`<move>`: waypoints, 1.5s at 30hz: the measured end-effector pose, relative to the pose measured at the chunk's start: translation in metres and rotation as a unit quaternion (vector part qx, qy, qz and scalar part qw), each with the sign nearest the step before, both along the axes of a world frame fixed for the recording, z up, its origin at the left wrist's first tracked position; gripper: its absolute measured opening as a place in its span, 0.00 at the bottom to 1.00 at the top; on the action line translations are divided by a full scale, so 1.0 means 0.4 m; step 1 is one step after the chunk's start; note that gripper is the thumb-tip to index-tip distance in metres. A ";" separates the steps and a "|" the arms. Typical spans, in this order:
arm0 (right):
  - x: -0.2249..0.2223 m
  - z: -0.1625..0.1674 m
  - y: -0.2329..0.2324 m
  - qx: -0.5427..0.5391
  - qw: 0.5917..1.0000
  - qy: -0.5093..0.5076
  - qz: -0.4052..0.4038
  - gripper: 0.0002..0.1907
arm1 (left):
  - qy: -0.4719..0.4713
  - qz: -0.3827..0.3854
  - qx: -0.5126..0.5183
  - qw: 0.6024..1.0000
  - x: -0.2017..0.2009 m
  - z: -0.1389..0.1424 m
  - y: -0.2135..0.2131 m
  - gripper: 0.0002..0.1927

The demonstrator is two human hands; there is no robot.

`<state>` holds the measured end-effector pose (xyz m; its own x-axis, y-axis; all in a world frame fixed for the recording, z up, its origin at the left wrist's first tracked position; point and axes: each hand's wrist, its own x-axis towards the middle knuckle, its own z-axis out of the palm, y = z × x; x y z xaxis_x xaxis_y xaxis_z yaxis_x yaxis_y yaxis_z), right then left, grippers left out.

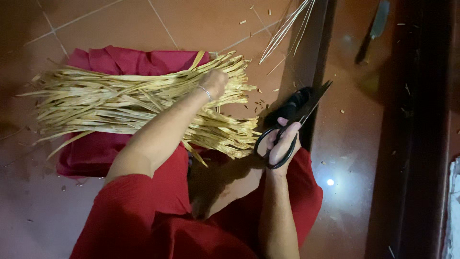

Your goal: The person places a bundle of dried plant stalks into a red basin, then sits on the floor and uses scissors to trim the stalks repeatedly. The cut pieces fall onto a red cloth on the floor.

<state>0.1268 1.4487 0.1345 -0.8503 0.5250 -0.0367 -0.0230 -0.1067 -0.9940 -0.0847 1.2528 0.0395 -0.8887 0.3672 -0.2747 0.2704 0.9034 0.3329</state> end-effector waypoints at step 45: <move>-0.057 0.027 -0.074 0.055 0.993 0.094 0.041 0.26 | -0.052 -0.087 0.469 0.877 0.230 0.153 0.043 0.09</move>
<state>0.1041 1.4191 0.1452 -0.8768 0.4459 0.1798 -0.2043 -0.0071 -0.9789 0.0072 1.2698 0.1008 -0.7844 0.6033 0.1439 0.3007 0.1671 0.9390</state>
